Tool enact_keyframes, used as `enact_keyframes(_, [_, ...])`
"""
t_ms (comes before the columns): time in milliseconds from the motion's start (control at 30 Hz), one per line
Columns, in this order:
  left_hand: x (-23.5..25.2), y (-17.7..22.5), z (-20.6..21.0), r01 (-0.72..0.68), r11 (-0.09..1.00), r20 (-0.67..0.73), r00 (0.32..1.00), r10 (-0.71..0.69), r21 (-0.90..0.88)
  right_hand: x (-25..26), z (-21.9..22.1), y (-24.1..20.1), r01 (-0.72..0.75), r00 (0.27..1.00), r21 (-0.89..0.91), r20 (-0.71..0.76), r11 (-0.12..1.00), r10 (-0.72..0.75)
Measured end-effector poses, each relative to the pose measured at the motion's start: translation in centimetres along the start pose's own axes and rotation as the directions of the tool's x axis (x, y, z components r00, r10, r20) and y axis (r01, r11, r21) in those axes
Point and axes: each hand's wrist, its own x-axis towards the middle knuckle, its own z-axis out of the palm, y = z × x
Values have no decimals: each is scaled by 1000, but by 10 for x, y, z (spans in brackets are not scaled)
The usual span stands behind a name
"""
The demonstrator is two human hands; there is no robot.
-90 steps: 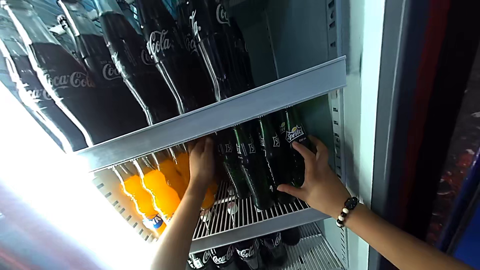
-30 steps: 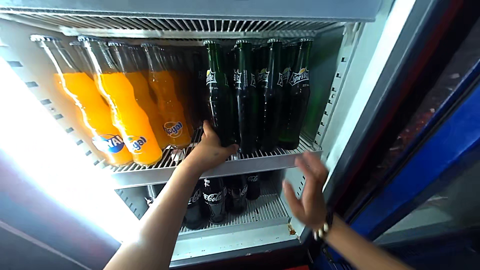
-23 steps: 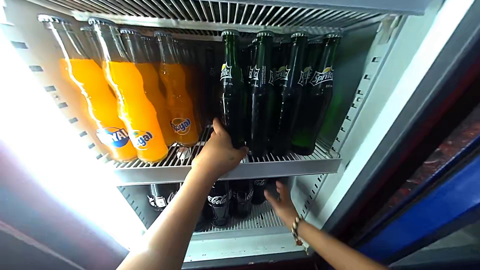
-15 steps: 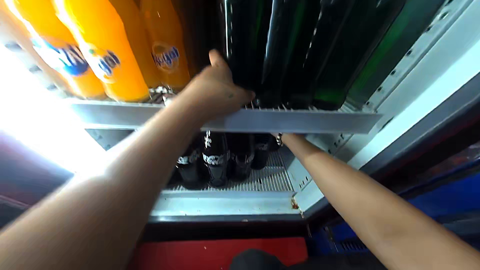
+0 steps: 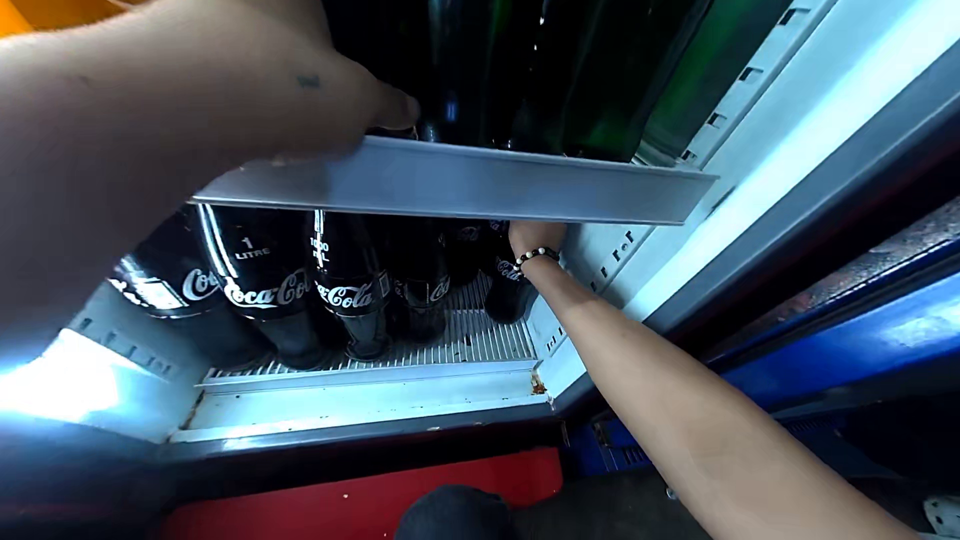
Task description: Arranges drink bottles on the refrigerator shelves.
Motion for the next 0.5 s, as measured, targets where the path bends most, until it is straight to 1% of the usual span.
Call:
enact_keyframes(67, [7,-10,4,-37,999,5,999,36,30,4,5,4,13,1000,-3,-23,1000,-13])
enact_keyframes(167, [11,-14,5,-56,997,39,998,55,50,10,15,4,46,997,-4,-66,999,-46])
enact_keyframes(200, [12,-15,5,-58,997,38,998,56,52,12,18,5,57,997,-21,-52,998,-58])
enact_keyframes(267, [10,-13,3,-34,998,81,996,29,61,16,22,8,95,995,-47,-10,994,-96])
enact_keyframes(333, [7,-12,2,-26,997,68,997,21,73,19,26,12,115,993,-48,30,992,-114])
enact_keyframes(433, [2,-6,-1,-14,999,-24,1000,15,46,20,22,10,82,985,-55,154,995,-73])
enact_keyframes(500, [-5,2,-4,-2,999,-31,1000,3,37,15,17,5,44,976,-71,216,996,-27])
